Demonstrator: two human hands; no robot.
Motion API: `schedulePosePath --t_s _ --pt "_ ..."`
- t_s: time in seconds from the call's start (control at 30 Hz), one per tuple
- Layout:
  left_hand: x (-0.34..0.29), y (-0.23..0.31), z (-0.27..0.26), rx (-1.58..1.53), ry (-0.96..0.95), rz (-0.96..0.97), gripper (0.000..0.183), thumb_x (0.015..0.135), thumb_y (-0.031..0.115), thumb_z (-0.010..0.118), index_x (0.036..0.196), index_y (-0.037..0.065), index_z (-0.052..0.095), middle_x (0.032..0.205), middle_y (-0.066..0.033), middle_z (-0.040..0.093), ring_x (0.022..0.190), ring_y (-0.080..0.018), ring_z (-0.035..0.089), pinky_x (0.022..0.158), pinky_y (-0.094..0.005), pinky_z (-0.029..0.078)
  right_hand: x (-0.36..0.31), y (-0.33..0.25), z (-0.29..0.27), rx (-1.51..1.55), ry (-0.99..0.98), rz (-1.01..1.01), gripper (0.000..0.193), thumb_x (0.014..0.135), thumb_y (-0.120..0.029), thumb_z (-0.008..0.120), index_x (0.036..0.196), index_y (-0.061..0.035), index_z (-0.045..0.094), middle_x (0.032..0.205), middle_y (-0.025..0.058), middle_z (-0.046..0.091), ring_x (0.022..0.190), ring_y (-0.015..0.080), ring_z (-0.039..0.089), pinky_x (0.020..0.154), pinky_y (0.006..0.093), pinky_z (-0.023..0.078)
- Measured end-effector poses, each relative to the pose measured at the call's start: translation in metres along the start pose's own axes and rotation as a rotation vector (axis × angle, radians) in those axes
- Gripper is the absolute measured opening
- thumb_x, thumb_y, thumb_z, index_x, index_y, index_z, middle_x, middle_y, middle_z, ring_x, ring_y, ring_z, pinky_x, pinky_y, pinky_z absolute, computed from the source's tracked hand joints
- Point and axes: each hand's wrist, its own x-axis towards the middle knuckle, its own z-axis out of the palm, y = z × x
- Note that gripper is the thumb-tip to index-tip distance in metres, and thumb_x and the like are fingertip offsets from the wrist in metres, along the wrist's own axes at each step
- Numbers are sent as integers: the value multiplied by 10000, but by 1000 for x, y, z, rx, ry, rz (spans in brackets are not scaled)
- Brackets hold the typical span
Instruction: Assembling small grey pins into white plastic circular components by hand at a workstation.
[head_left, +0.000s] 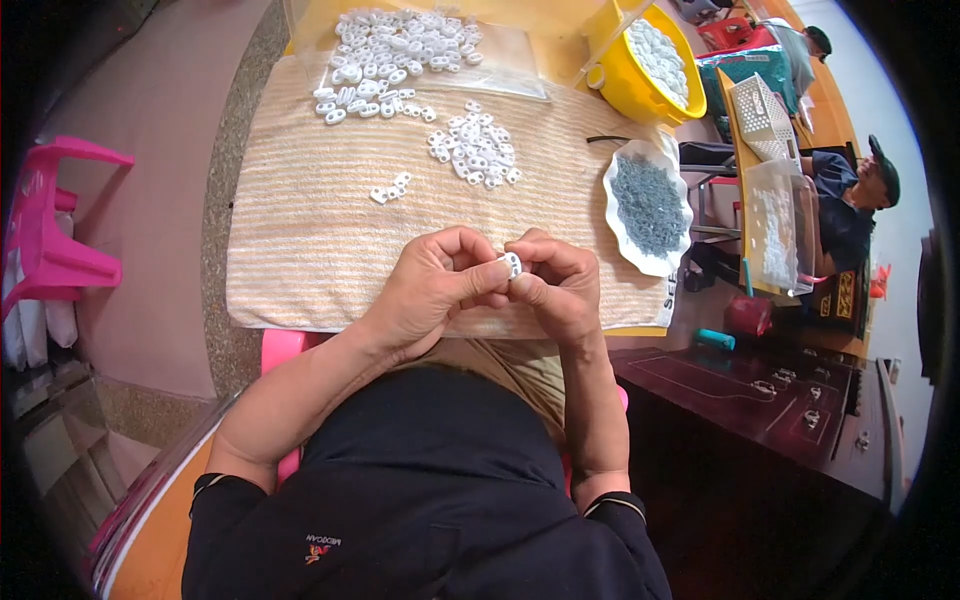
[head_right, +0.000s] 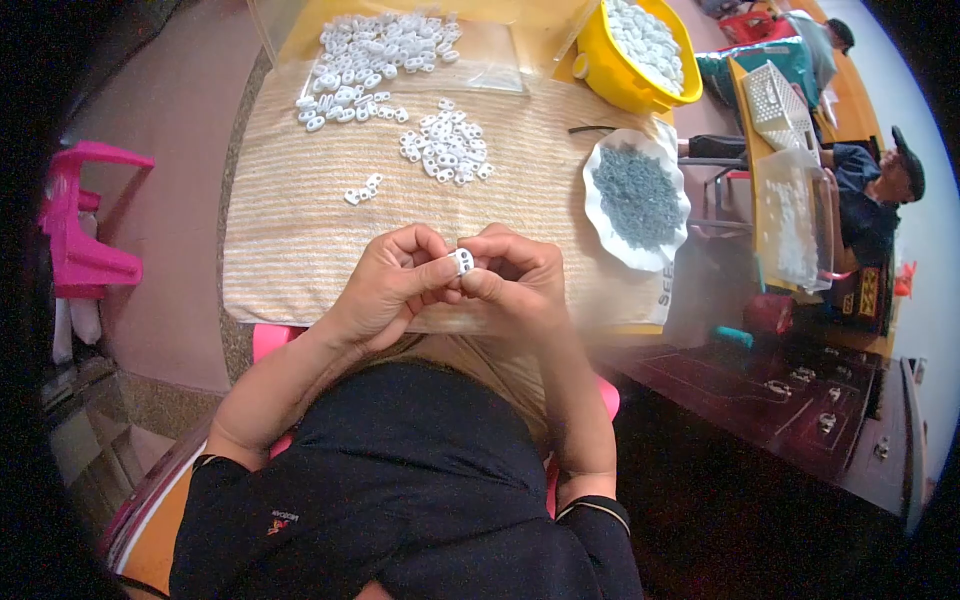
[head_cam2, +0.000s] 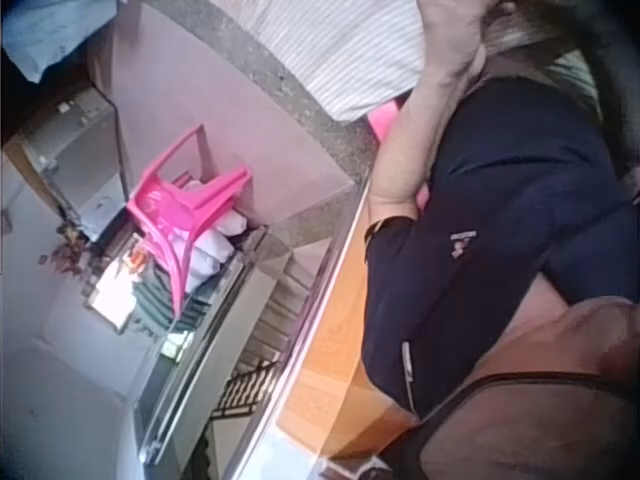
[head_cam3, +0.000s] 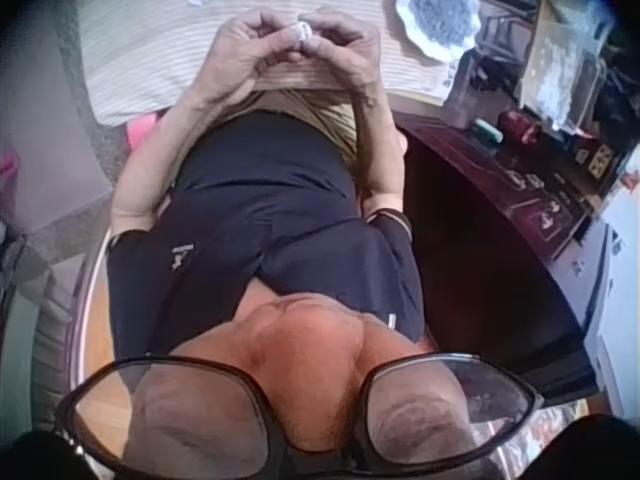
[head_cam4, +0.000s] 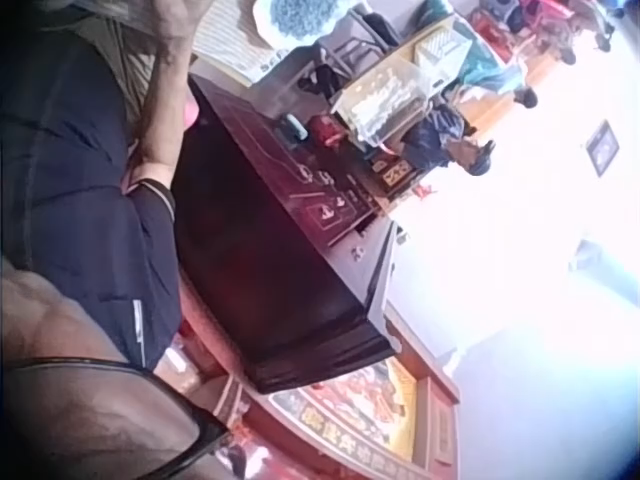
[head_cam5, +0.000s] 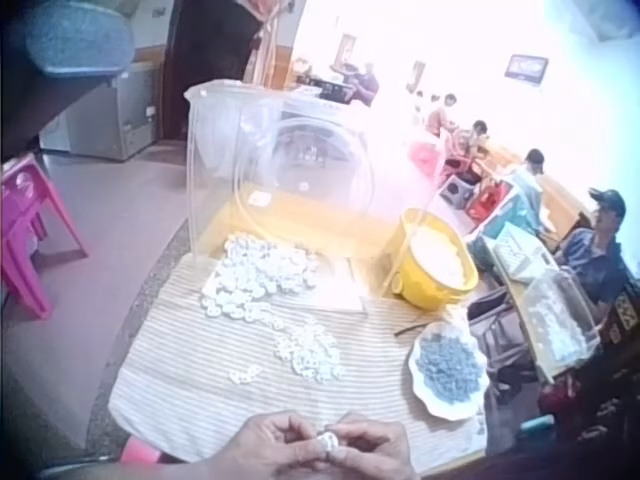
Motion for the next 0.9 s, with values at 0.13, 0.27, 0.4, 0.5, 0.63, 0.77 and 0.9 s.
schedulePosePath --t_s 0.13,0.27,0.4,0.5,0.63,0.77,0.9 --pt "-2 -1 4 -2 -10 24 95 886 62 664 907 18 583 862 -82 660 753 -138 655 689 -242 566 -3 -3 1 -26 -1 -15 274 802 -27 740 1059 35 671 932 88 630 854 145 609 737 242 491" --pt "-5 -3 6 29 -9 48 93 887 72 667 891 21 589 853 -74 656 757 -134 654 692 -241 566 -6 -4 2 -48 -8 -18 261 809 -14 731 1057 41 669 942 95 628 860 150 615 732 249 503" --pt "-6 -2 7 48 -46 48 91 888 76 667 880 25 592 845 -67 650 754 -132 651 695 -247 567 -8 -9 3 -52 -50 -17 244 827 22 693 1070 37 667 954 73 618 856 128 609 745 259 495" --pt "-7 -3 7 47 -47 36 89 888 79 668 877 29 595 842 -61 645 753 -129 647 699 -255 570 -9 -6 2 -71 -51 -38 250 825 7 706 1070 36 664 943 76 616 845 130 610 718 248 499" --pt "-3 0 4 42 -68 2 96 881 91 682 885 30 607 851 -52 646 766 -130 644 704 -253 562 -8 -6 0 -122 -37 -24 257 826 -26 719 1065 40 654 904 56 590 808 116 588 677 227 492" --pt "-3 8 4 48 -69 -39 106 876 103 691 892 29 618 870 -51 651 785 -135 646 715 -253 555 -4 -15 9 31 -26 130 216 829 -42 719 1010 32 628 890 35 561 788 100 556 679 215 475" --pt "-1 5 4 72 -69 -42 104 878 103 690 894 29 619 870 -53 652 782 -137 647 718 -254 555 -2 -11 2 2 -74 41 177 837 -36 707 975 18 610 894 37 558 786 100 554 685 208 469"
